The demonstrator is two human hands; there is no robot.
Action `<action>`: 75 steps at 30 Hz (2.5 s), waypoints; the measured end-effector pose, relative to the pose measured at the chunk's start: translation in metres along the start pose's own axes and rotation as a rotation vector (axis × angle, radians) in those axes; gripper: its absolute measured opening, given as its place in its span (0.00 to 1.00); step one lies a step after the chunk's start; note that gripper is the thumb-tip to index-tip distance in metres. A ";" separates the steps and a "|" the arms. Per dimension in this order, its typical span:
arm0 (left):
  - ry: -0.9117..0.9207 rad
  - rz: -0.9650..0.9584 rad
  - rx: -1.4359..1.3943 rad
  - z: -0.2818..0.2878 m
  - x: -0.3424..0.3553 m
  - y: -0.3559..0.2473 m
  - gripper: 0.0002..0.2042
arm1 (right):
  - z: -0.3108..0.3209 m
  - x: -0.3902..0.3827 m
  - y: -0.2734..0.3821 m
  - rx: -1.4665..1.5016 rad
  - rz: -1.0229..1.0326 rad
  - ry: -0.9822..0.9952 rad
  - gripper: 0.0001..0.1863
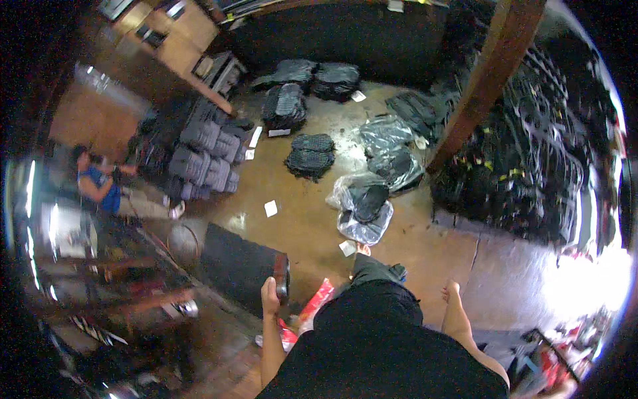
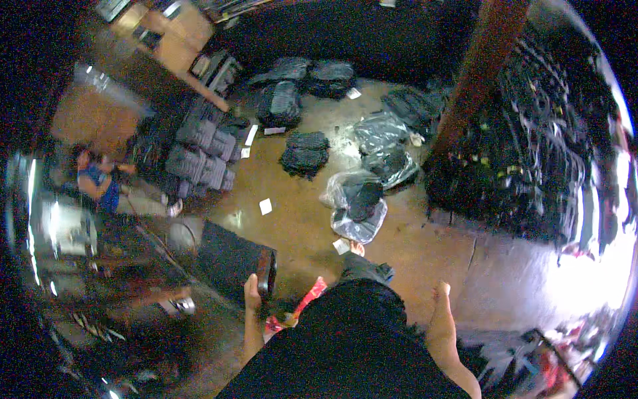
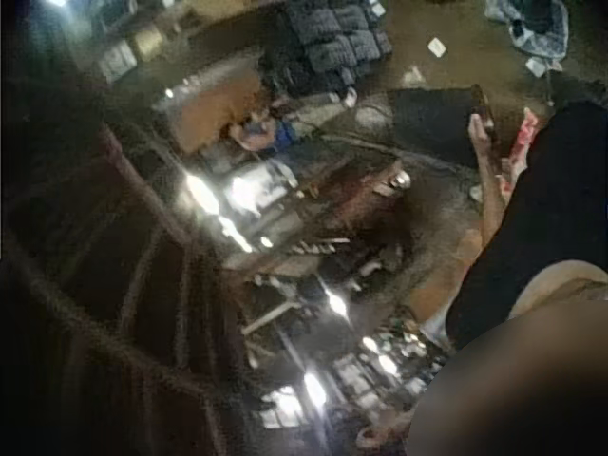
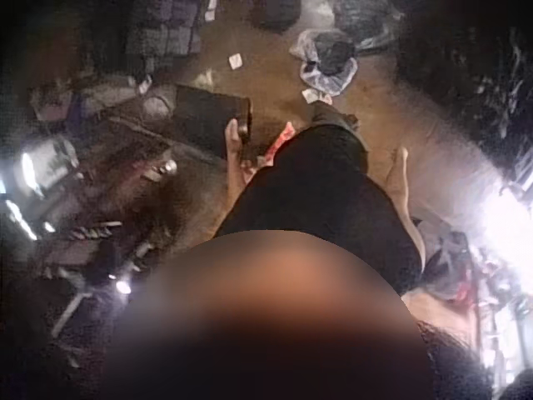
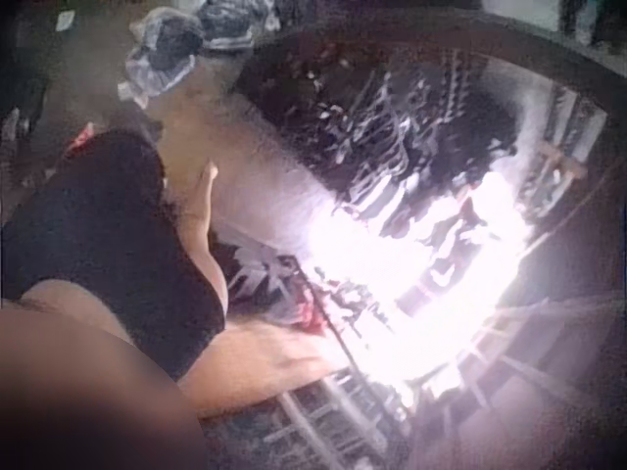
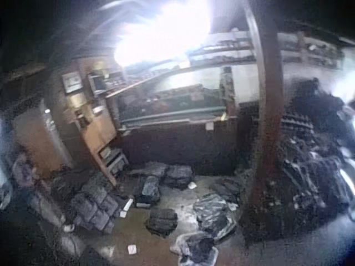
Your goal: The person sits on the floor and repeatedly picks up pairs of black slippers, places them into clear plastic bags, and stacks the packaged pairs. The person handles the slippers and bags by hand, working in a cluttered area with many loose slippers and packaging materials.
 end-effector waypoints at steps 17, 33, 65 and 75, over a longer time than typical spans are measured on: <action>0.967 -0.186 0.377 -0.153 0.445 0.027 0.13 | -0.399 -0.067 0.178 -0.319 0.327 -0.283 0.24; 1.319 -0.110 -0.107 -0.507 0.618 0.468 0.24 | -0.492 0.360 0.356 -0.312 0.442 -0.971 0.36; 1.176 -0.414 -0.295 -0.436 0.634 0.412 0.27 | -0.438 0.005 0.387 -0.338 0.956 -0.991 0.20; 1.185 -0.657 -0.273 -0.409 0.584 0.430 0.25 | -0.635 0.298 0.382 -0.309 0.928 -0.668 0.26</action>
Point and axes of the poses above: each hand's wrist, its own x-axis towards the middle knuckle, its own z-axis out of the back of the hand, y = z × x, the point moved 10 cm from there along x, towards the middle knuckle, and after that the axes turned 12 degrees about -x, right-handed, at the moved point
